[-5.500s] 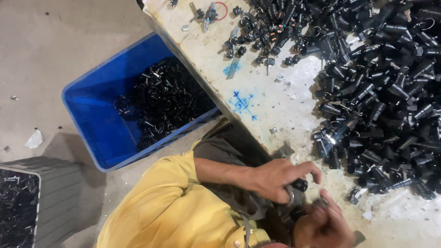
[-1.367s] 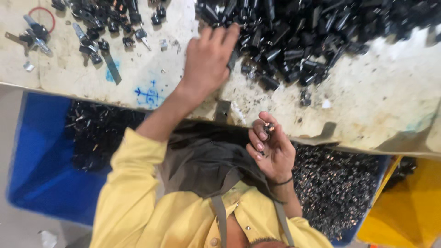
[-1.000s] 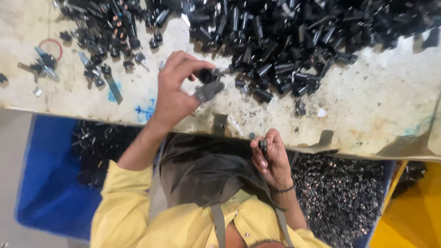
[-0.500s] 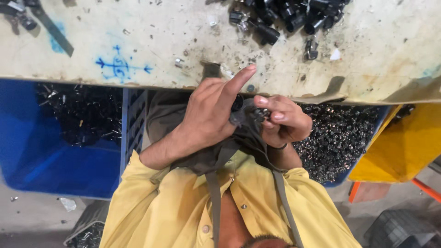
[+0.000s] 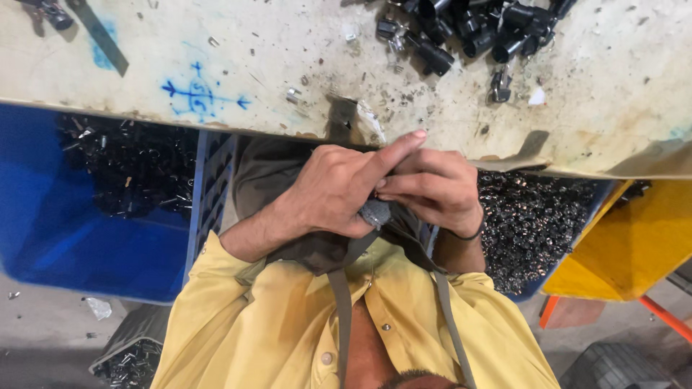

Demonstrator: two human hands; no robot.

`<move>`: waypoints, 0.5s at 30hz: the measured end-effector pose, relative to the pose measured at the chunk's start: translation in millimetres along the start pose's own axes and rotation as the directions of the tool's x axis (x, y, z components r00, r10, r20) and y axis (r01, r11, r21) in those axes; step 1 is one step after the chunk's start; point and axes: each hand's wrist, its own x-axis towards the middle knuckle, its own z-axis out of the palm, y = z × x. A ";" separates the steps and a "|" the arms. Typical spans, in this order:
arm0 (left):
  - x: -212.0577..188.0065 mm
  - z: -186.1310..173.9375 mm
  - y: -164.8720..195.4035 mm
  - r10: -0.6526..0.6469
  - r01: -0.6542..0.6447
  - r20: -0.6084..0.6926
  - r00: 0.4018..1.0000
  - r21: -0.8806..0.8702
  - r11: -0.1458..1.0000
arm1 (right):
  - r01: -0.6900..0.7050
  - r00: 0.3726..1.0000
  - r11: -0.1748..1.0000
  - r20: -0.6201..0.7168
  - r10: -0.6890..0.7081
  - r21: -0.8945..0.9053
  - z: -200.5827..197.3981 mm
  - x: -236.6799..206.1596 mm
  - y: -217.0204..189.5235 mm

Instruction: The person picks small black cylindrical components from a pile on the workbench, fits and checks them together by hand, and places them into blue bins below the bench, repeating this handling continuously across the episode.

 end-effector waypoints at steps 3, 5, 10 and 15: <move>2.2 -9.8 1.1 -0.015 0.003 0.118 0.993 0.103 0.995 | 0.026 0.996 1.000 0.086 -0.026 -0.006 5.5 -0.4 9.3; 1.5 -23.6 5.4 -0.093 0.061 0.187 0.978 0.172 0.983 | 0.058 0.988 0.996 0.149 -0.047 -0.068 12.3 -3.1 15.5; -36.6 -97.8 32.3 -0.534 0.450 0.042 0.845 0.484 0.750 | -0.039 0.908 0.963 -0.394 0.145 0.265 20.4 -15.6 29.9; -37.3 -127.5 32.0 -0.465 0.370 -0.181 0.867 0.858 0.357 | 0.005 0.861 0.188 -0.100 0.498 0.982 25.0 -33.6 34.2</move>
